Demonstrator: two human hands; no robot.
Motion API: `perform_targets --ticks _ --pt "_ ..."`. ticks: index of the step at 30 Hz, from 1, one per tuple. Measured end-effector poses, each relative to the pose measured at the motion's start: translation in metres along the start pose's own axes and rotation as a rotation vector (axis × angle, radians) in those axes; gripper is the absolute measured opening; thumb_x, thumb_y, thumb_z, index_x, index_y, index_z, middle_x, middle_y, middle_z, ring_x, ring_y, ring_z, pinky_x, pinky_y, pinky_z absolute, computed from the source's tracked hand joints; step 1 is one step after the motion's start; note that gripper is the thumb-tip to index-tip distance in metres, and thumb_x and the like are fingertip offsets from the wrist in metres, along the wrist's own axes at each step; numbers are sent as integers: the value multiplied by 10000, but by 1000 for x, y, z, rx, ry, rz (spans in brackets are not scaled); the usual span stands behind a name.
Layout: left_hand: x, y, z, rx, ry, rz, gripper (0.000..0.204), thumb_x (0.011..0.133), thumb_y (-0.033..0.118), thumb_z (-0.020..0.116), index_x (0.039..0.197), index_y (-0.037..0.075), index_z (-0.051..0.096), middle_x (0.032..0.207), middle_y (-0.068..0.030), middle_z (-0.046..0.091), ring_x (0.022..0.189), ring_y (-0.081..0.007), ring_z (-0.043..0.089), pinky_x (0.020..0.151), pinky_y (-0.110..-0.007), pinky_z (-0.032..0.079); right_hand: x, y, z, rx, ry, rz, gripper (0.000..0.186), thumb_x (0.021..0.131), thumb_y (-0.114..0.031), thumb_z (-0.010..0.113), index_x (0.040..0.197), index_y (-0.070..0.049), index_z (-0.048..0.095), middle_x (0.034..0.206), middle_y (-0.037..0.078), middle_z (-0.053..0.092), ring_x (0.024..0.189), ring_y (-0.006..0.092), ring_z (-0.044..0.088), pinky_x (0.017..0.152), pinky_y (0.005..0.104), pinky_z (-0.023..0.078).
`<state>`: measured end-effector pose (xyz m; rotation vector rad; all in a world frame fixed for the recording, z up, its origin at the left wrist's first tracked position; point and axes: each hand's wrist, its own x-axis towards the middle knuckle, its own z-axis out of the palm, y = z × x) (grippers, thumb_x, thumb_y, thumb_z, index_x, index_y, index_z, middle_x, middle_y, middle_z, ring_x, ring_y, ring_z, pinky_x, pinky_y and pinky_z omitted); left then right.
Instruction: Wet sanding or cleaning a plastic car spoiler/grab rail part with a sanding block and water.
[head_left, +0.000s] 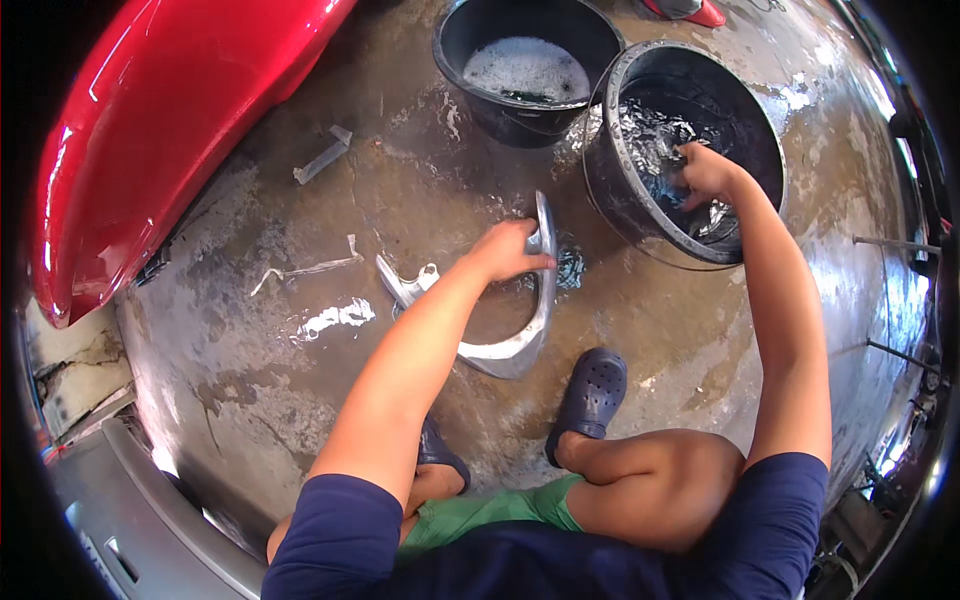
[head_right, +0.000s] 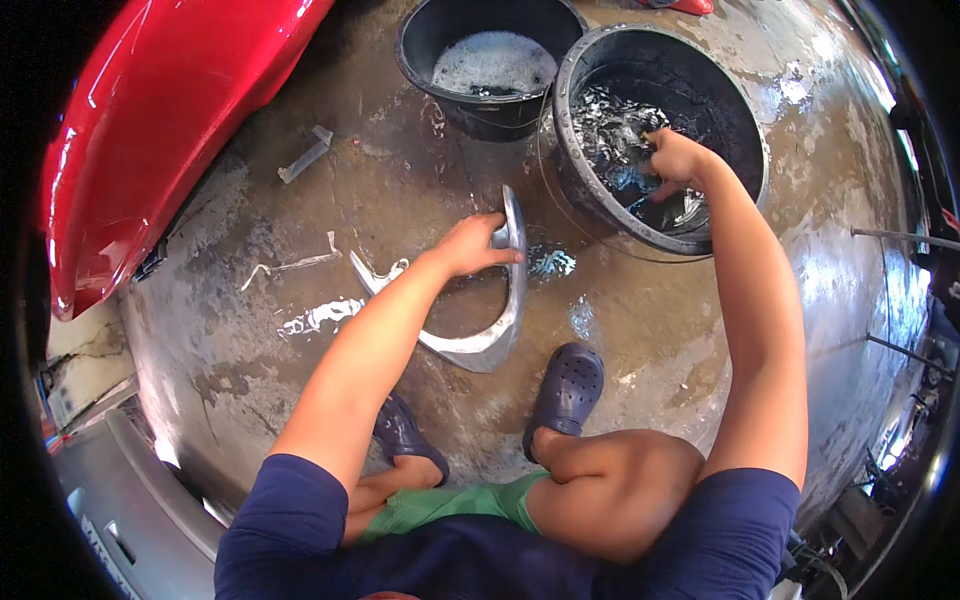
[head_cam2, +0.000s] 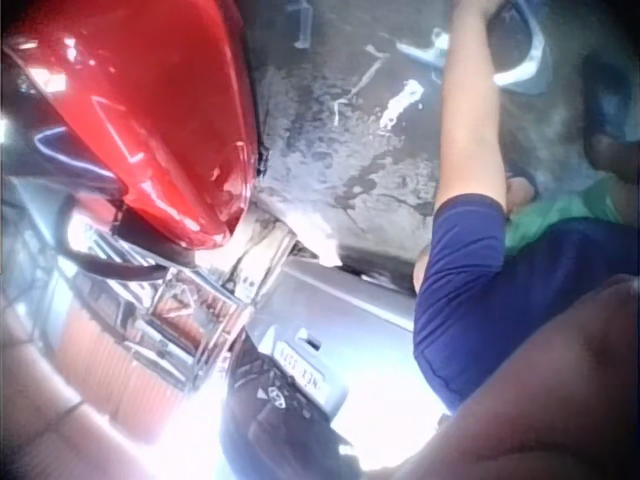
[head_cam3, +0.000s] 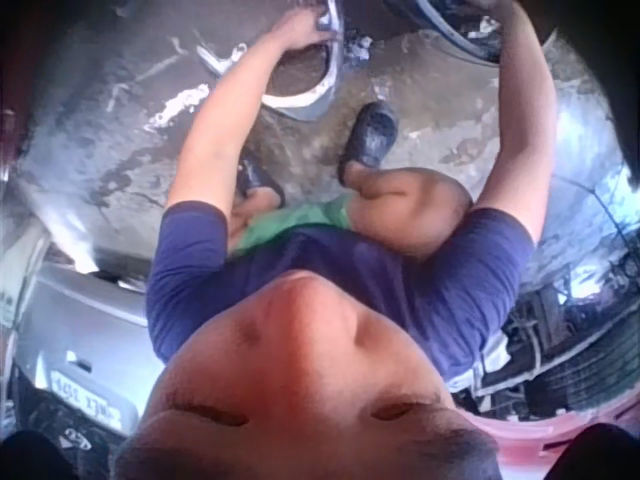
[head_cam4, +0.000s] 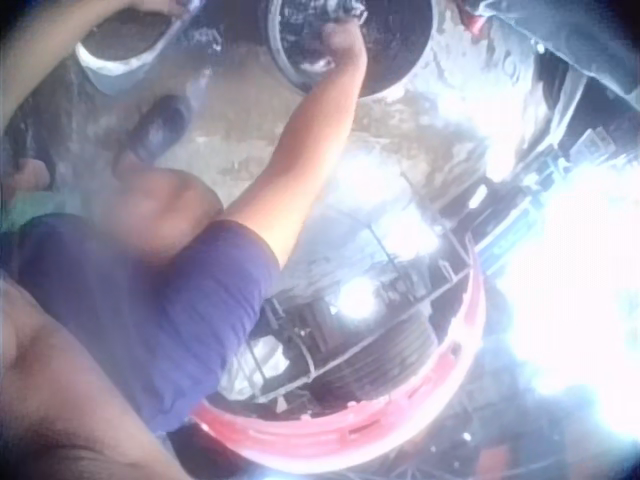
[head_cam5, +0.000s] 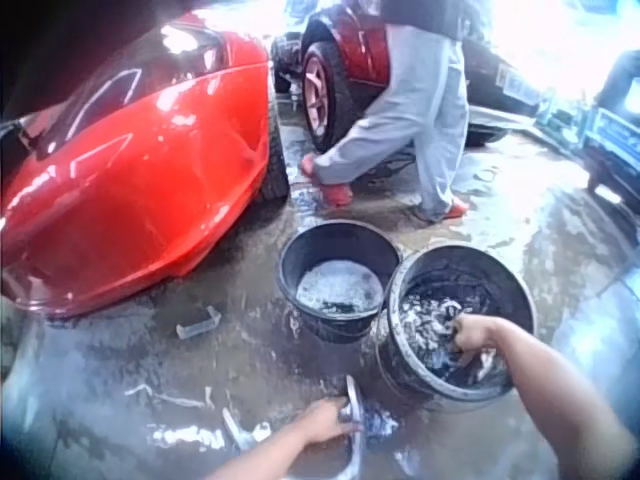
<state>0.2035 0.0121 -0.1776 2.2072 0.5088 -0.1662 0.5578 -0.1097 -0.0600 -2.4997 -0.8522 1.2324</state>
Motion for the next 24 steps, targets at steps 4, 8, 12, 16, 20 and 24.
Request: perform_targets --ticks 4,8,12,16,20,24 --pt "-11 4 -28 -58 -82 53 697 883 585 768 1136 -55 660 1066 -284 706 1062 -478 670 952 -516 517 -38 -18 -22 870 -185 -278 365 994 -30 627 1358 -55 613 1348 91 615 1191 241 632 863 471 645" --pt "-46 32 -59 120 -63 -9 611 944 573 705 1073 -23 665 1036 -275 708 1044 -473 670 898 -532 529 -136 -78 -28 695 -259 -587 535 935 -135 692 1453 -53 588 1364 117 655 1187 210 685 825 400 669" --pt "-78 49 -74 148 134 134 539 973 544 671 999 7 708 1050 -235 725 1024 -416 701 870 -519 560 -169 -143 49 120 -181 -1104 591 844 107 567 1393 -89 661 1527 195 570 1317 373 632 1063 406 543" --pt "-80 50 -75 311 232 113 487 929 505 726 997 22 712 1069 -218 731 946 -422 709 828 -513 582 -163 -146 122 -299 159 -1303 728 731 17 680 1451 -61 605 1574 194 514 1487 407 449 1217 498 403" --pt "-80 58 -84 158 433 253 425 866 363 767 1120 34 681 1082 -205 732 944 -408 718 827 -514 586 -141 -110 139 -434 362 -1309 777 826 -65 699 1566 -45 463 1658 197 390 1542 421 353 1248 504 342" --pt "-83 43 -71 81 456 191 400 804 252 768 1149 68 685 1093 -184 735 961 -423 711 849 -522 584 -137 -159 178 -136 326 -1334 770 909 -145 713 1590 7 388 1686 250 296 1551 467 301 1262 551 288"
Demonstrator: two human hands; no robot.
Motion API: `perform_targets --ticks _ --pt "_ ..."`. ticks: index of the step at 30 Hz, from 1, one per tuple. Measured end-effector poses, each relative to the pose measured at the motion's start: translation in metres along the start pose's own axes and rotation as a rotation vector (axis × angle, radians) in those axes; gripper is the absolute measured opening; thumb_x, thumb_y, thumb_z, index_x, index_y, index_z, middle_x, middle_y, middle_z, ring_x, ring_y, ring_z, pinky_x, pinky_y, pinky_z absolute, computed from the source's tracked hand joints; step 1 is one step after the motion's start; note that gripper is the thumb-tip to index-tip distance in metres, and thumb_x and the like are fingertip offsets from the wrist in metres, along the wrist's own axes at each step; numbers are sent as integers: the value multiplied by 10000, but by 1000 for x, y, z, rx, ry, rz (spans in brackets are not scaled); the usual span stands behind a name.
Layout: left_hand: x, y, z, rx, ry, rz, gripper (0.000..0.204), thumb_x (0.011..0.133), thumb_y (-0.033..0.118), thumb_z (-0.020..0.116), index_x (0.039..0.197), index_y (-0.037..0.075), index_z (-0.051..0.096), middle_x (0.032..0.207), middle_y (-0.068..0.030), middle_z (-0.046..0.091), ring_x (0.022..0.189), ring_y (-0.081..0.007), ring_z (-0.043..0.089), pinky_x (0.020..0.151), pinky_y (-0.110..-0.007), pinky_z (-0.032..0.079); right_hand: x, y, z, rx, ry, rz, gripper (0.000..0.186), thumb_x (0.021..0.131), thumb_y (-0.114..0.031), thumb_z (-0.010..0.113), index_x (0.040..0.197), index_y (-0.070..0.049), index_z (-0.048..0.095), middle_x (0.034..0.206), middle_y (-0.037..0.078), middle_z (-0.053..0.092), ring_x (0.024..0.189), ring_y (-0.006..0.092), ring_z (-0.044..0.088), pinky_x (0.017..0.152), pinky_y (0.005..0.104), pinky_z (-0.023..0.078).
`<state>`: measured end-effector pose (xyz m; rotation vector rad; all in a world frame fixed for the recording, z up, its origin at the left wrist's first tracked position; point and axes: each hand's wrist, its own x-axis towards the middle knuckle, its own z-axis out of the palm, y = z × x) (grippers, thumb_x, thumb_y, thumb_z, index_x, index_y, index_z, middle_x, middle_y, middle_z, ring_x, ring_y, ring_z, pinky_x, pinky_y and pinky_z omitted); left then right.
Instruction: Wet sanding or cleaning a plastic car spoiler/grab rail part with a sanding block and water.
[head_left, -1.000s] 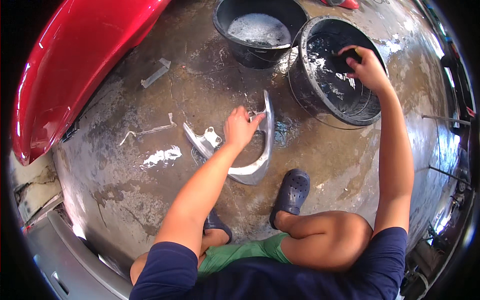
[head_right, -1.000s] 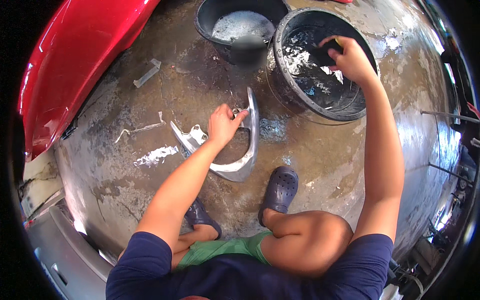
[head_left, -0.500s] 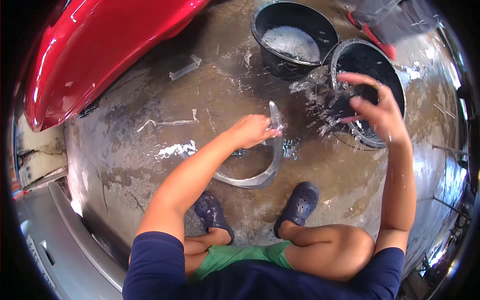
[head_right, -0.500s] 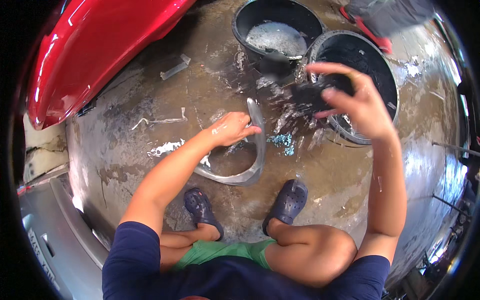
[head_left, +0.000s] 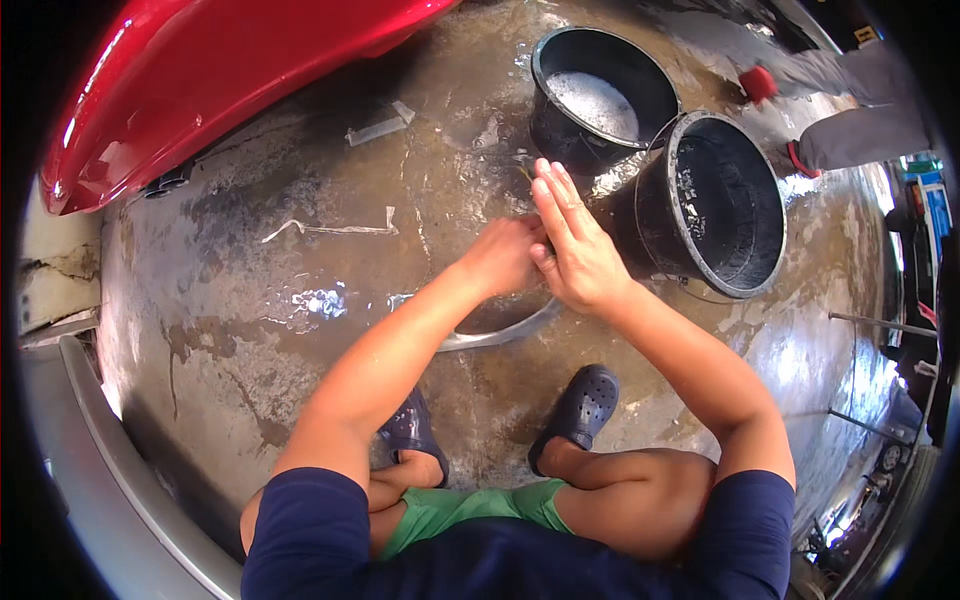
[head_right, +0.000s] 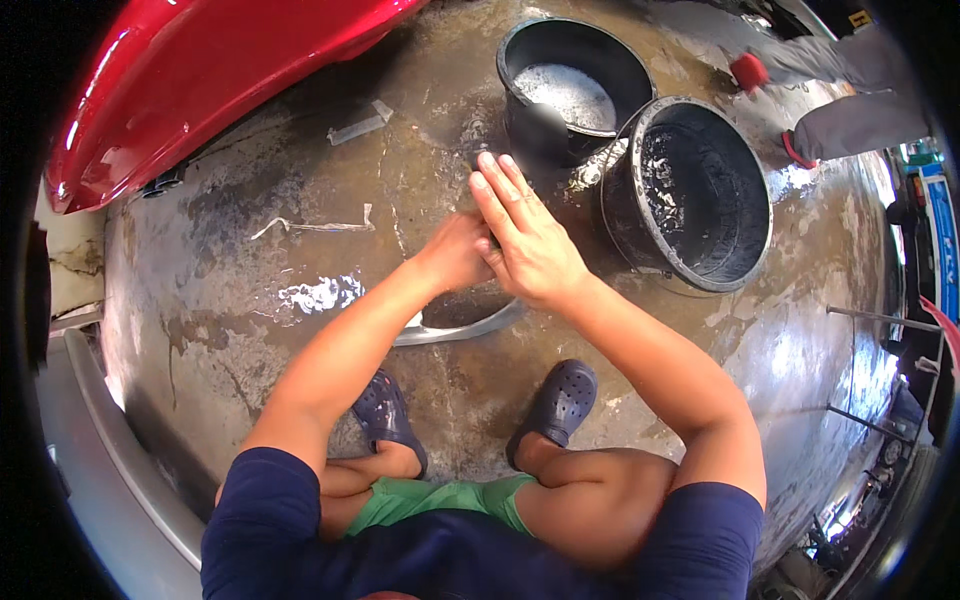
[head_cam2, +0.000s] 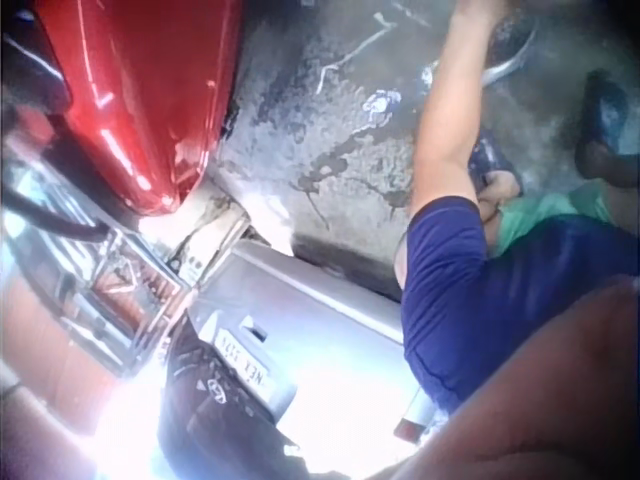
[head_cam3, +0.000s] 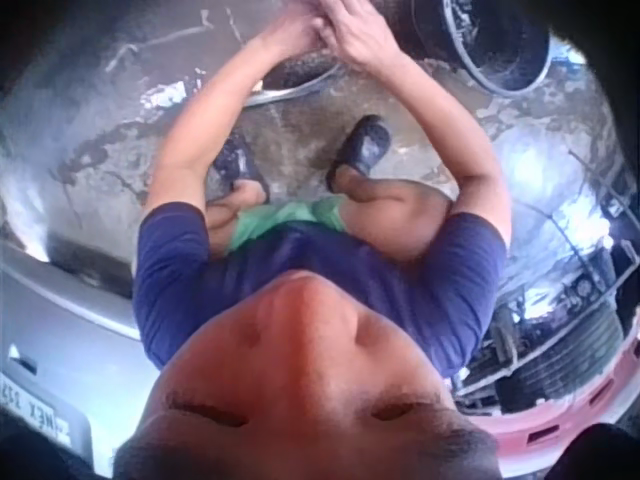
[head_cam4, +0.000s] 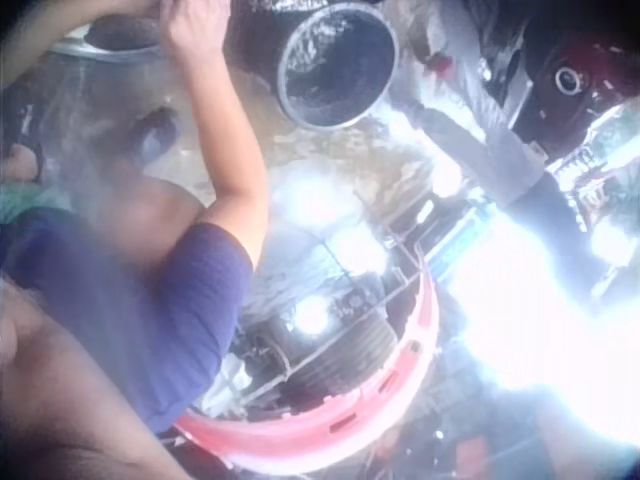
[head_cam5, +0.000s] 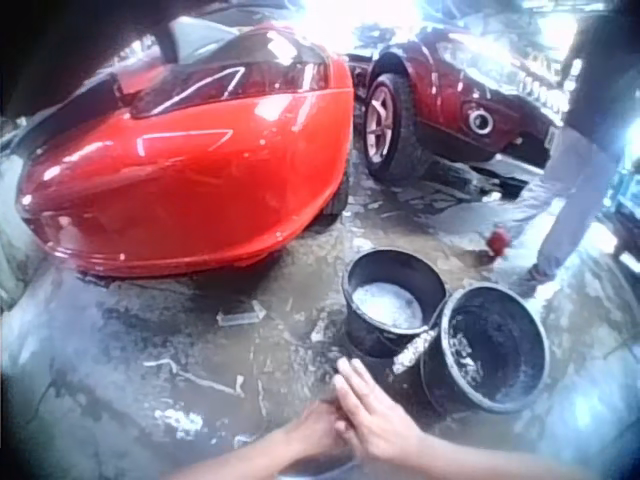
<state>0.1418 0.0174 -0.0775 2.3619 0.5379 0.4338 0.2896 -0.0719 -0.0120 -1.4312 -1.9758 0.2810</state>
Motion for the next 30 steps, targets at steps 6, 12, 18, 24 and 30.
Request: perform_targets --ticks 6,12,18,24,30 --pt "-8 -5 11 -174 130 -24 456 843 195 778 1254 47 648 1242 -199 698 1153 -390 674 969 -498 549 10 -15 6 -109 8 -79 780 906 -210 718 1600 -42 406 1684 172 351 1568 446 277 1265 559 284" --pt "-19 -18 -7 -9 26 -89 456 874 223 814 1245 -8 683 1241 -216 716 1085 -358 731 911 -433 585 -51 27 27 -291 -270 -161 719 964 -231 680 1624 -144 407 1694 69 376 1577 410 281 1278 522 275" --pt "-31 -65 -30 -341 -36 -566 525 988 484 726 1030 -38 700 955 -166 768 919 -231 722 842 -415 555 -51 28 35 132 -135 317 508 1025 -76 608 1524 -72 513 1536 270 520 1400 395 550 1111 428 494" --pt "-41 -94 4 -360 -58 -613 573 1096 506 532 1084 -64 600 1070 -257 699 1007 -314 673 902 -457 512 -32 44 30 213 -259 703 221 968 -42 645 1188 -38 666 967 214 742 925 367 742 819 422 560" --pt "-60 -91 43 -332 -57 -622 570 906 259 796 1307 -75 565 1283 -259 673 1208 -379 657 1022 -458 515 -36 49 70 202 -166 517 177 989 -65 626 1160 -27 651 1053 233 722 1015 432 708 873 463 552"
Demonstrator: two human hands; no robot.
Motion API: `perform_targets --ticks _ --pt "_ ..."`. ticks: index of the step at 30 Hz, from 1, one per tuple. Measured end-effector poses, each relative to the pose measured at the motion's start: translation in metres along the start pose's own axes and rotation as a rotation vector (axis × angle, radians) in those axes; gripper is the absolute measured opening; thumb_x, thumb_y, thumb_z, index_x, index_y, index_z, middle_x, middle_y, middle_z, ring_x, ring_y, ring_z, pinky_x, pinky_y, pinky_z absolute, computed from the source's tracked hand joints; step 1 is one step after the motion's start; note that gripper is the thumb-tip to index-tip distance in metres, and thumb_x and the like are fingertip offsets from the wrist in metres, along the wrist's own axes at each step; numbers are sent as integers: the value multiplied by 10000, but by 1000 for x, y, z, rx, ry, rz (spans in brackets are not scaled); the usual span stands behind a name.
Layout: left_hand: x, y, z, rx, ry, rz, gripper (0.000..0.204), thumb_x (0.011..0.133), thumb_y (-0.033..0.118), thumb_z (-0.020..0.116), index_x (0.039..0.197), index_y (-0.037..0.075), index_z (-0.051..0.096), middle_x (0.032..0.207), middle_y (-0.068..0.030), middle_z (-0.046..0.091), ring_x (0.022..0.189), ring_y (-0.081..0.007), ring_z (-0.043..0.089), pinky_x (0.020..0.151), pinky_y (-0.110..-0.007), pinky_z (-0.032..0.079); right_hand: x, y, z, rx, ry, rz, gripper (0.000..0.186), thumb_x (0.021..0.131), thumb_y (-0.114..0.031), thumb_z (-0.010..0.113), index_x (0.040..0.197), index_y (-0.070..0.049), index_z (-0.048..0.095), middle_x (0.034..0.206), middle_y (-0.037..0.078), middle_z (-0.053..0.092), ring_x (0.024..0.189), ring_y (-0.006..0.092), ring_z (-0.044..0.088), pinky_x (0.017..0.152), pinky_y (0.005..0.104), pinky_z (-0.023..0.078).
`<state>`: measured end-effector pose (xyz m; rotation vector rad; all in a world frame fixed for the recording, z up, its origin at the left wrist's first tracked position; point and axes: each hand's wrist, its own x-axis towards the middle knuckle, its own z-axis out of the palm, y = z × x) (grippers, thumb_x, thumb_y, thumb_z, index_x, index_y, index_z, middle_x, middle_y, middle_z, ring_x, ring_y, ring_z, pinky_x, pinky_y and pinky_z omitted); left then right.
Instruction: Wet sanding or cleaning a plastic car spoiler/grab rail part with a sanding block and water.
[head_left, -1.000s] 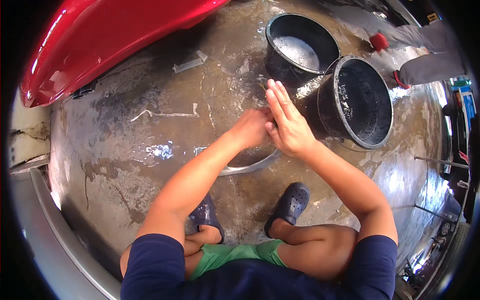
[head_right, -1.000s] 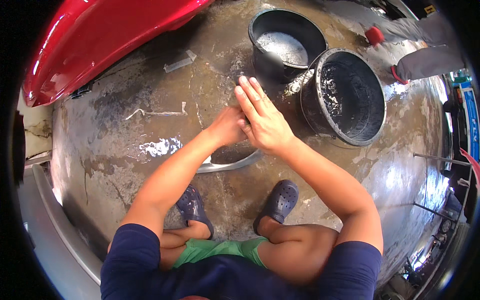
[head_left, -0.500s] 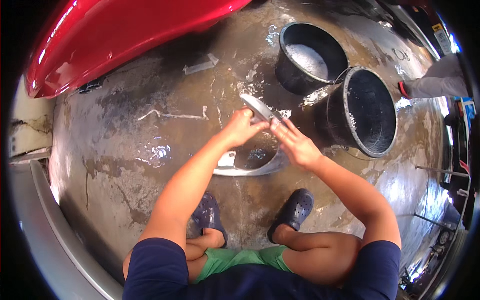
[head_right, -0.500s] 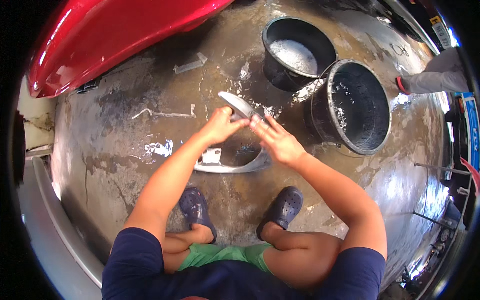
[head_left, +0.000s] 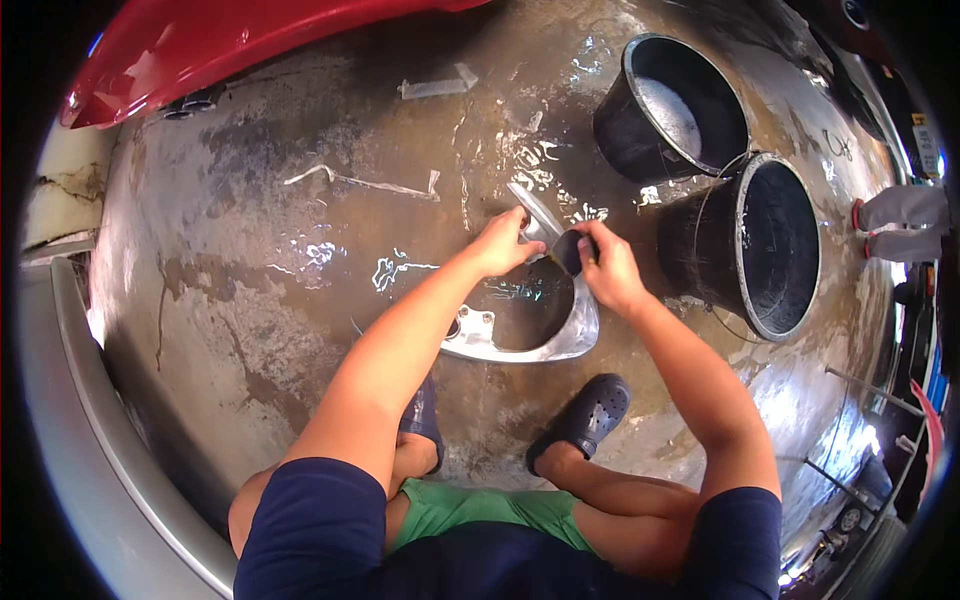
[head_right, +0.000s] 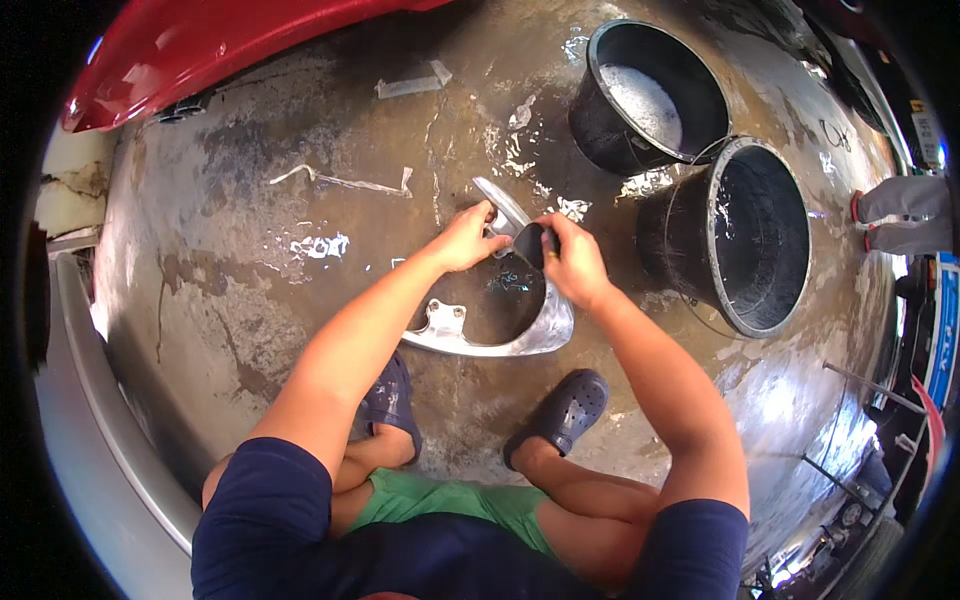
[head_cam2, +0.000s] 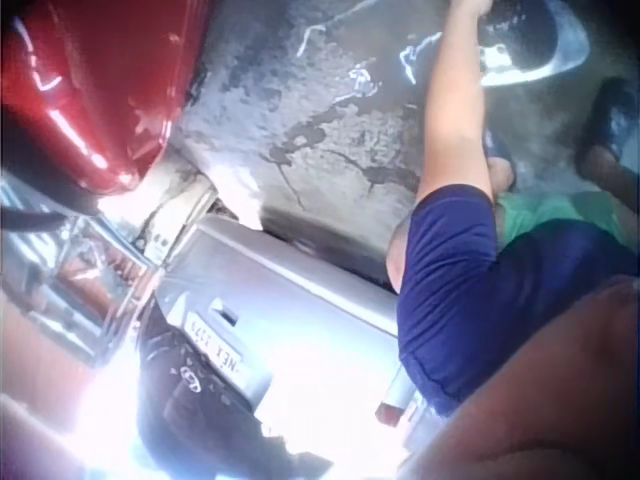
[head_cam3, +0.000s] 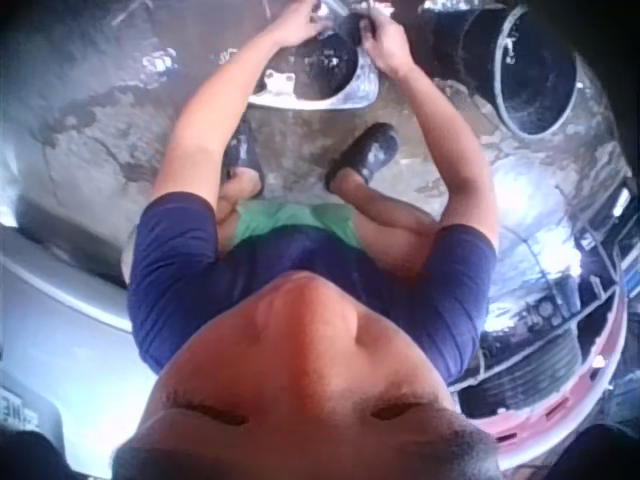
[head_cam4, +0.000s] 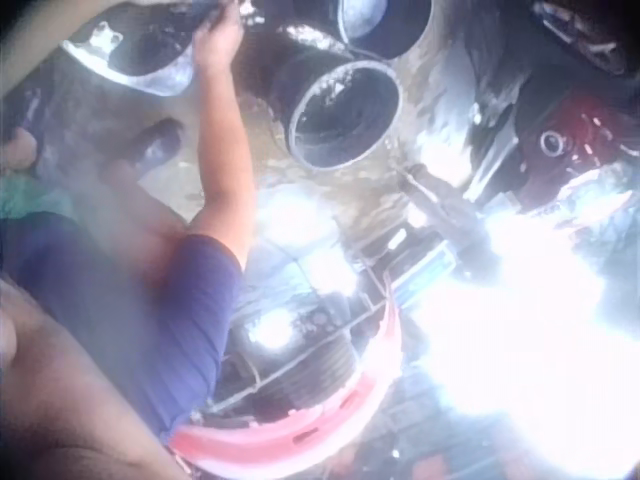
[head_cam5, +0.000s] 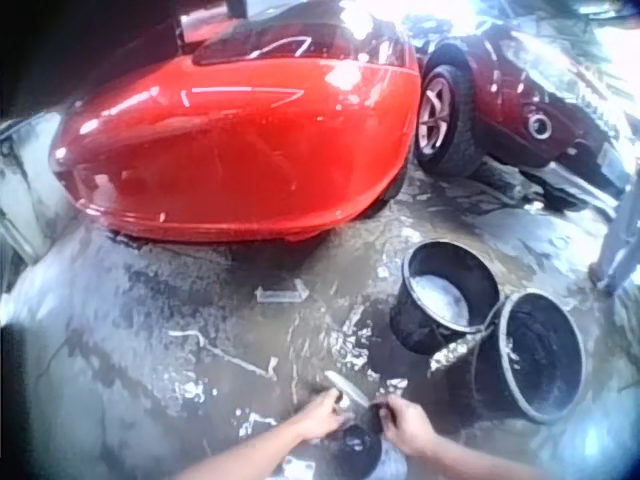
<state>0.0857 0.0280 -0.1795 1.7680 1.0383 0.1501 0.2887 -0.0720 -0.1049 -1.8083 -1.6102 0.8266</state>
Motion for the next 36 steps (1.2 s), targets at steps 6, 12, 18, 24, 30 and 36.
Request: perform_targets --ticks 6,12,18,24,30,36 --pt "-62 13 52 319 279 70 1155 832 410 845 1645 -42 161 1684 -265 262 1564 -418 272 1270 -544 238 -18 31 46 -218 149 109 327 913 -239 775 1142 -42 648 1117 168 710 972 409 716 828 481 576" --pt "-86 13 56 458 52 14 1462 682 607 900 1666 -34 28 1753 -242 -6 1639 -364 18 1301 -590 112 25 29 80 -364 398 -205 253 869 -238 787 1010 -90 637 887 99 635 804 334 673 671 436 557" --pt "-88 2 56 665 -78 23 1425 694 649 865 1660 -49 84 1750 -249 45 1635 -369 75 1299 -593 121 19 35 90 -314 485 -197 233 839 -192 817 1000 -105 674 899 91 667 810 320 683 680 421 564" --pt "-88 2 49 648 -81 11 1388 705 653 849 1657 -44 117 1751 -241 42 1636 -356 66 1303 -591 97 63 6 89 -226 263 48 353 836 -305 859 1048 -89 678 1000 107 665 952 375 680 790 475 557" --pt "-86 2 46 621 -80 1 1365 724 643 847 1655 -46 126 1752 -241 37 1635 -363 60 1303 -589 91 40 13 81 -111 165 126 451 788 -324 892 1083 -59 679 1074 145 672 1024 396 665 861 474 543" --pt "-85 0 51 617 -100 0 1386 717 651 848 1656 -53 111 1746 -263 32 1634 -374 62 1300 -598 88 47 21 80 -81 160 159 487 781 -361 904 1046 -23 674 1106 171 701 1004 409 697 853 463 552"
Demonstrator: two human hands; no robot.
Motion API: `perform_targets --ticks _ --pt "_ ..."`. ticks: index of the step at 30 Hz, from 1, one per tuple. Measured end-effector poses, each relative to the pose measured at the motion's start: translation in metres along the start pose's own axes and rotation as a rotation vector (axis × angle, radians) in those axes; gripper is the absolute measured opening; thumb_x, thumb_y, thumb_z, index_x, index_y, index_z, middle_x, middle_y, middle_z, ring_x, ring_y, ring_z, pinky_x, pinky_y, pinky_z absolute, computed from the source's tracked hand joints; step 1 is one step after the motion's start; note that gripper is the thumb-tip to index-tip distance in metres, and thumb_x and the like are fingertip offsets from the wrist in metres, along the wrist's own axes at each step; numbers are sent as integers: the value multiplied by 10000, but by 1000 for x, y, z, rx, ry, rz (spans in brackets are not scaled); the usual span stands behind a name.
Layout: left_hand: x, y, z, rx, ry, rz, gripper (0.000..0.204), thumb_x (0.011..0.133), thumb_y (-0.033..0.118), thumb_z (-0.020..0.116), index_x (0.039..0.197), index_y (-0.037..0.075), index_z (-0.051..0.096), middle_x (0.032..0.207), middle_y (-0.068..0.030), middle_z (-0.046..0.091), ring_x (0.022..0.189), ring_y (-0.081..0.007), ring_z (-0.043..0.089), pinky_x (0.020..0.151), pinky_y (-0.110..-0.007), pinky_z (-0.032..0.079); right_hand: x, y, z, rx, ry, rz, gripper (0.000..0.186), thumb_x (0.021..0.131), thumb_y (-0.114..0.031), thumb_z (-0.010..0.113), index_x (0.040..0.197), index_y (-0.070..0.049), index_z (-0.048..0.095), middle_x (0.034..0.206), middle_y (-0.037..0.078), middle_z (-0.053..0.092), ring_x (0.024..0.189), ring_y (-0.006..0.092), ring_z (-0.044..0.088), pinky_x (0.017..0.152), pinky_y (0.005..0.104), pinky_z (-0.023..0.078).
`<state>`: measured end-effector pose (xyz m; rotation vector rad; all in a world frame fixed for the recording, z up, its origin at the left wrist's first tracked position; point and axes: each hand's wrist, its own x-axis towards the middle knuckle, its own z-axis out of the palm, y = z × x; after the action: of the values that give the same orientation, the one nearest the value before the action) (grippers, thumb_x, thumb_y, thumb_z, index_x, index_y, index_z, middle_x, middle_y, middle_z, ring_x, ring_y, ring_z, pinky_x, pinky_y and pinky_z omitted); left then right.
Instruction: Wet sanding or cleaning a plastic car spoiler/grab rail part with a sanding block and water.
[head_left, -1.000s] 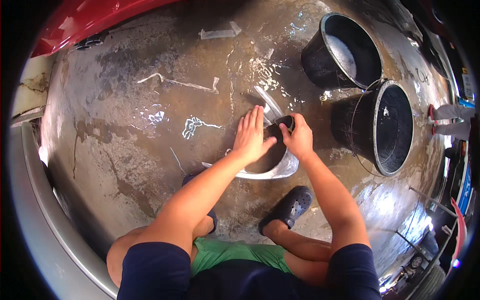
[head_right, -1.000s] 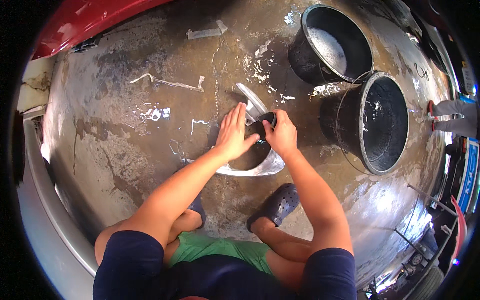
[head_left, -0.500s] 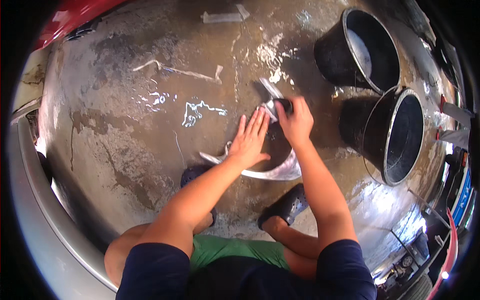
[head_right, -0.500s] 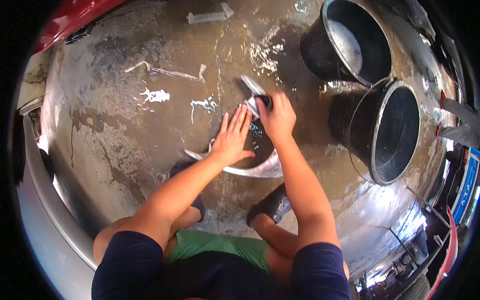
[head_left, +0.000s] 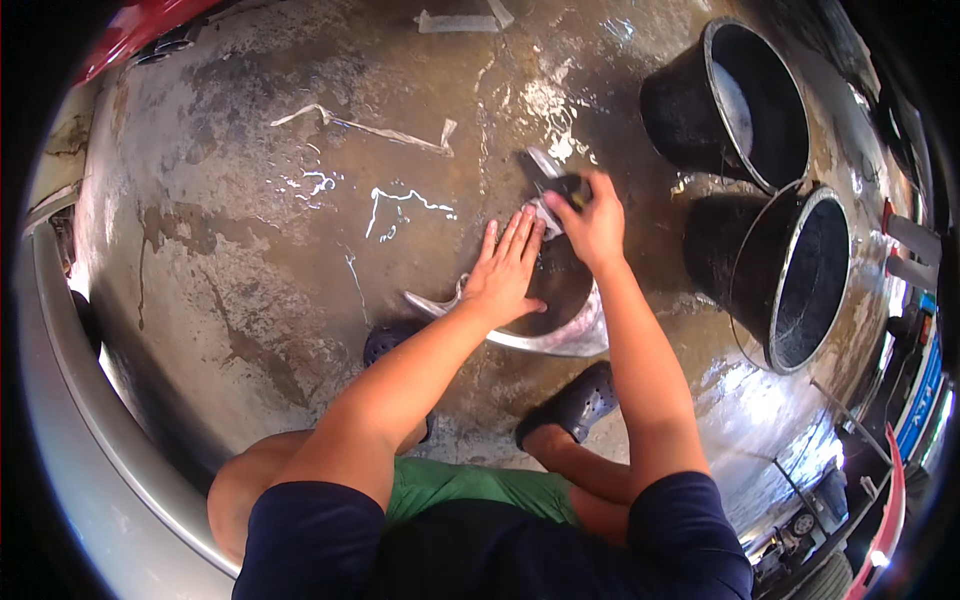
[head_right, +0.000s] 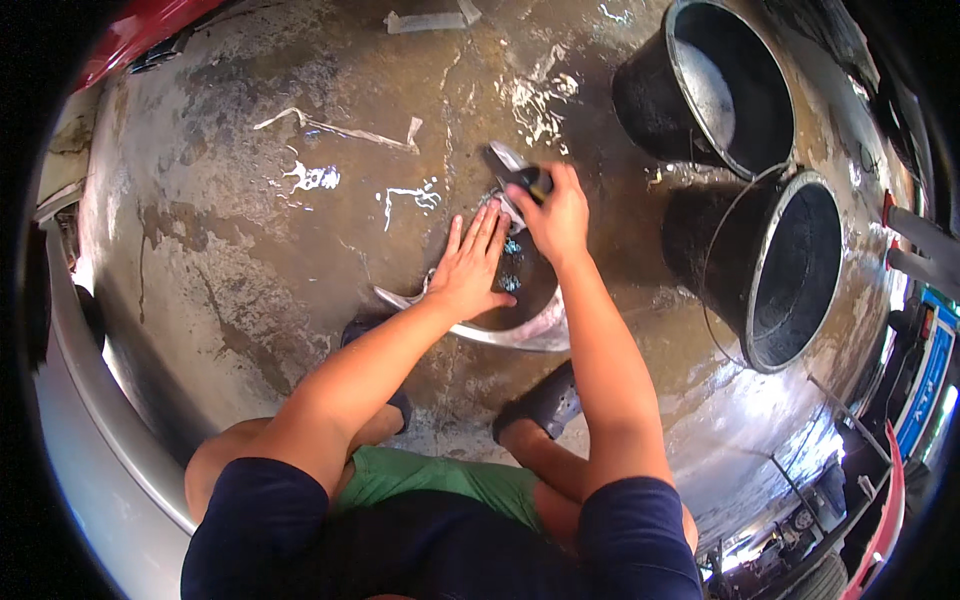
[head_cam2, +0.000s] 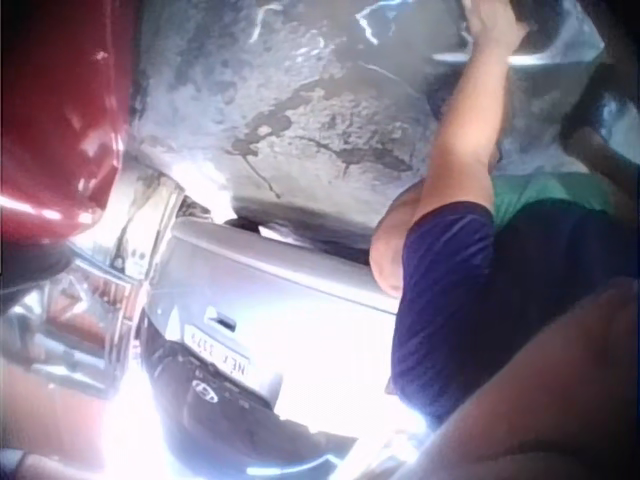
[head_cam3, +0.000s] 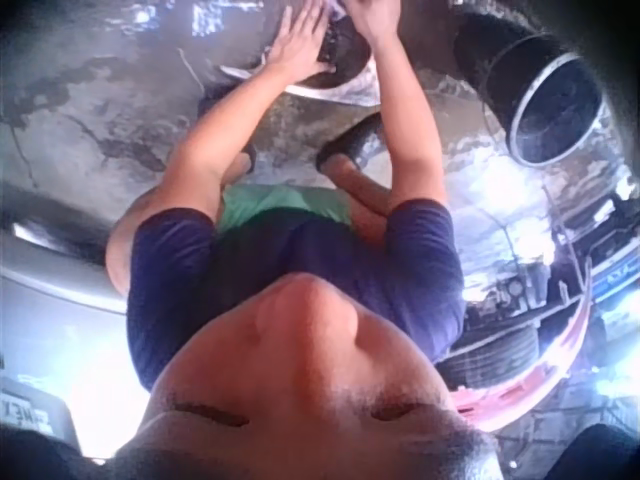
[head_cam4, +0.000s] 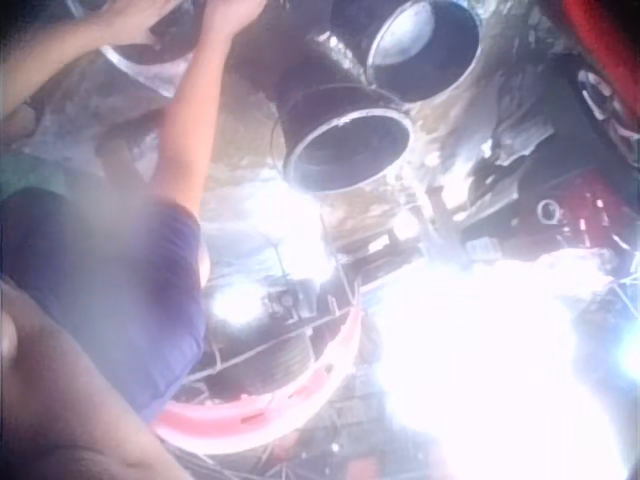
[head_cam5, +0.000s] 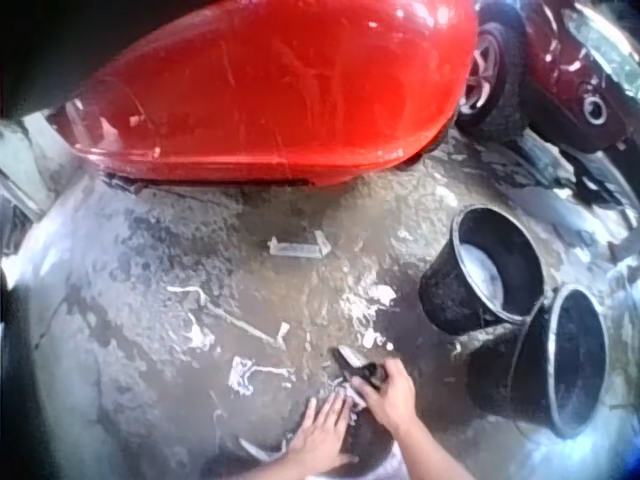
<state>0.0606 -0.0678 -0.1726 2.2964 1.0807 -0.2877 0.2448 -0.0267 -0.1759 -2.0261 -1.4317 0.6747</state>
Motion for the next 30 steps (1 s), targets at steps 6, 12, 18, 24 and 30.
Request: perform_targets --ticks 6,12,18,24,30 --pt "-1 -2 1 6 39 -12 1390 713 628 861 1654 -59 102 1746 -263 43 1633 -375 70 1302 -595 86 7 -13 12 -179 163 -129 400 824 -380 870 1009 -74 690 980 131 720 842 418 713 720 491 570" --pt "2 2 1 3 15 18 1382 717 646 849 1653 -58 114 1748 -259 39 1632 -380 71 1303 -592 76 -5 -4 2 -187 188 -118 402 833 -372 861 1038 -84 670 966 123 715 866 386 720 706 475 571" --pt "-1 6 -2 18 -37 -7 1346 738 639 841 1659 -40 133 1746 -259 70 1634 -367 78 1300 -591 93 -18 2 4 -109 116 -10 529 801 -445 880 1084 -61 650 1098 149 659 948 429 694 792 508 564" --pt "2 -2 -4 39 32 -8 1395 712 649 852 1661 -41 98 1753 -245 43 1635 -365 78 1300 -604 57 1 -14 17 -127 144 36 521 810 -411 879 1102 -53 639 1121 160 652 956 441 689 819 522 555" --pt "8 -5 3 83 82 41 1401 697 649 865 1665 -24 107 1756 -228 56 1631 -374 87 1306 -592 77 -5 18 0 97 175 117 432 767 -240 928 1034 11 699 891 190 748 833 343 736 788 429 569"
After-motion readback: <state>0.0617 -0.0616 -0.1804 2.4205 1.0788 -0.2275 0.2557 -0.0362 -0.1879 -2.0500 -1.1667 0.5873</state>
